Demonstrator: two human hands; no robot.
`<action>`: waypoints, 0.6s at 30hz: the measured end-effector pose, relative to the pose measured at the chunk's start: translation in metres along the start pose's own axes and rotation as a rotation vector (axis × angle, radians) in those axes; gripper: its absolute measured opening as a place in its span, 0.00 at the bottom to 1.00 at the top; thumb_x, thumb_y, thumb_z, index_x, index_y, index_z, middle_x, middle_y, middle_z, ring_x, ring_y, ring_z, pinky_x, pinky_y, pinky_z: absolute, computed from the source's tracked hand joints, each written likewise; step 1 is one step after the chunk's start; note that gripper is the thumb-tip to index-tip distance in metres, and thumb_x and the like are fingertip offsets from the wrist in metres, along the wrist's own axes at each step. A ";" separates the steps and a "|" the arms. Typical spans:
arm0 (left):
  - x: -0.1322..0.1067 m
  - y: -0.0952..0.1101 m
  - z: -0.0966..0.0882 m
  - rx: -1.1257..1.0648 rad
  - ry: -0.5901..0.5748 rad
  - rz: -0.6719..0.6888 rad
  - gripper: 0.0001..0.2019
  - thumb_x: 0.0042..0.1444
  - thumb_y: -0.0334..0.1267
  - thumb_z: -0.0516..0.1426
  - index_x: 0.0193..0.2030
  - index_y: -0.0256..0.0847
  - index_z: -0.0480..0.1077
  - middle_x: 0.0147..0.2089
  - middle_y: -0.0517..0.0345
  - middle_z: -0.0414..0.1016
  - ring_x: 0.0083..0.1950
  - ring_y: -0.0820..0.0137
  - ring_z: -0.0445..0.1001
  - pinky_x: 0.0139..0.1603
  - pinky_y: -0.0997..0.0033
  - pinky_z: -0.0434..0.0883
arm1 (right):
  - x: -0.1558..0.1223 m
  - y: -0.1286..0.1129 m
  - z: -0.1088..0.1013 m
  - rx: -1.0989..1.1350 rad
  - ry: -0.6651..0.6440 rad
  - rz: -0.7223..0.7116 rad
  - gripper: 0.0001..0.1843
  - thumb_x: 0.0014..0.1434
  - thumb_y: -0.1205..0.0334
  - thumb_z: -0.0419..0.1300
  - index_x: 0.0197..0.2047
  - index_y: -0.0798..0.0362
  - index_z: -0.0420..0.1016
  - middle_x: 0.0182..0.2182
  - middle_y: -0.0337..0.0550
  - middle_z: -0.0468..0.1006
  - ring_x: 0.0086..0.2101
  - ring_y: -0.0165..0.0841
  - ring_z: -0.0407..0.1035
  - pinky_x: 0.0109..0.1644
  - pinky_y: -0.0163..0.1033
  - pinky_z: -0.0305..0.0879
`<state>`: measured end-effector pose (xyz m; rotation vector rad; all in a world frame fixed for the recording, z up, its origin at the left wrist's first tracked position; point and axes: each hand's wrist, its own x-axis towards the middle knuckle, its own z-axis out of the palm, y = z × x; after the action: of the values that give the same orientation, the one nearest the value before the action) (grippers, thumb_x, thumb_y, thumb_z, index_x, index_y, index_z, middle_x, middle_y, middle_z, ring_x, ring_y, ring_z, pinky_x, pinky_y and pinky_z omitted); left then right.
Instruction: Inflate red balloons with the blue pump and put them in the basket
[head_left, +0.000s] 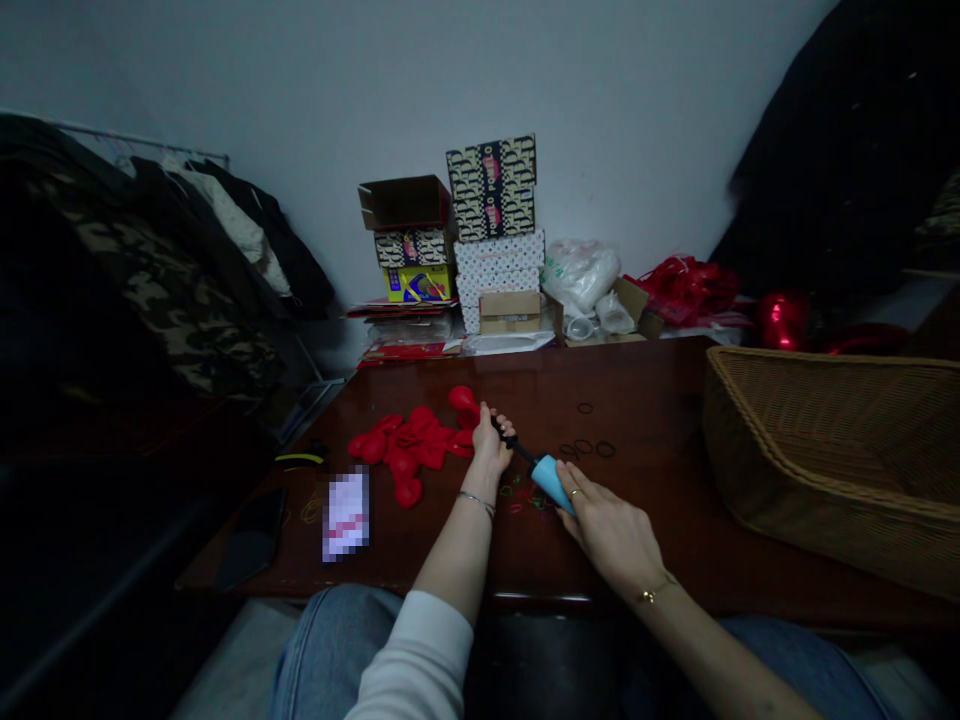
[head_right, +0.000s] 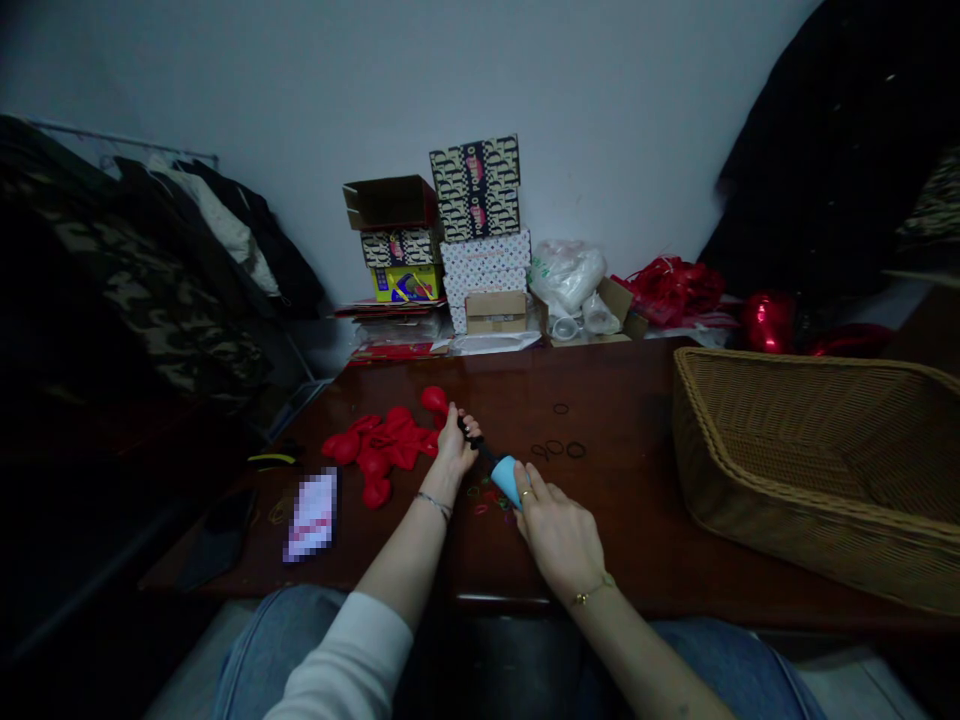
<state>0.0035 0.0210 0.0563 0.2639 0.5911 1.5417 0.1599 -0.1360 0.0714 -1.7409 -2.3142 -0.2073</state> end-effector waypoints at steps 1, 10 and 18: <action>-0.002 -0.005 0.001 0.008 0.000 -0.008 0.16 0.56 0.49 0.55 0.28 0.39 0.57 0.21 0.67 0.51 0.17 0.82 0.51 0.14 0.84 0.51 | 0.001 0.000 0.000 -0.002 0.001 0.008 0.28 0.60 0.61 0.49 0.64 0.49 0.52 0.60 0.44 0.61 0.47 0.36 0.68 0.42 0.40 0.71; -0.020 -0.038 0.006 0.079 -0.014 -0.048 0.15 0.55 0.48 0.56 0.29 0.39 0.58 0.21 0.66 0.54 0.18 0.81 0.54 0.16 0.82 0.55 | 0.007 -0.001 0.003 -0.001 -0.004 0.053 0.29 0.59 0.63 0.49 0.64 0.54 0.52 0.59 0.47 0.62 0.47 0.36 0.68 0.44 0.41 0.70; -0.012 -0.028 0.002 0.087 0.068 -0.012 0.15 0.57 0.47 0.54 0.28 0.39 0.56 0.20 0.67 0.53 0.17 0.81 0.54 0.15 0.83 0.53 | 0.008 -0.005 0.003 0.036 0.000 0.031 0.30 0.59 0.63 0.49 0.64 0.53 0.51 0.60 0.46 0.62 0.49 0.35 0.67 0.47 0.40 0.69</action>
<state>0.0295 0.0086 0.0462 0.2747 0.7133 1.5199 0.1522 -0.1289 0.0709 -1.7582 -2.2746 -0.1593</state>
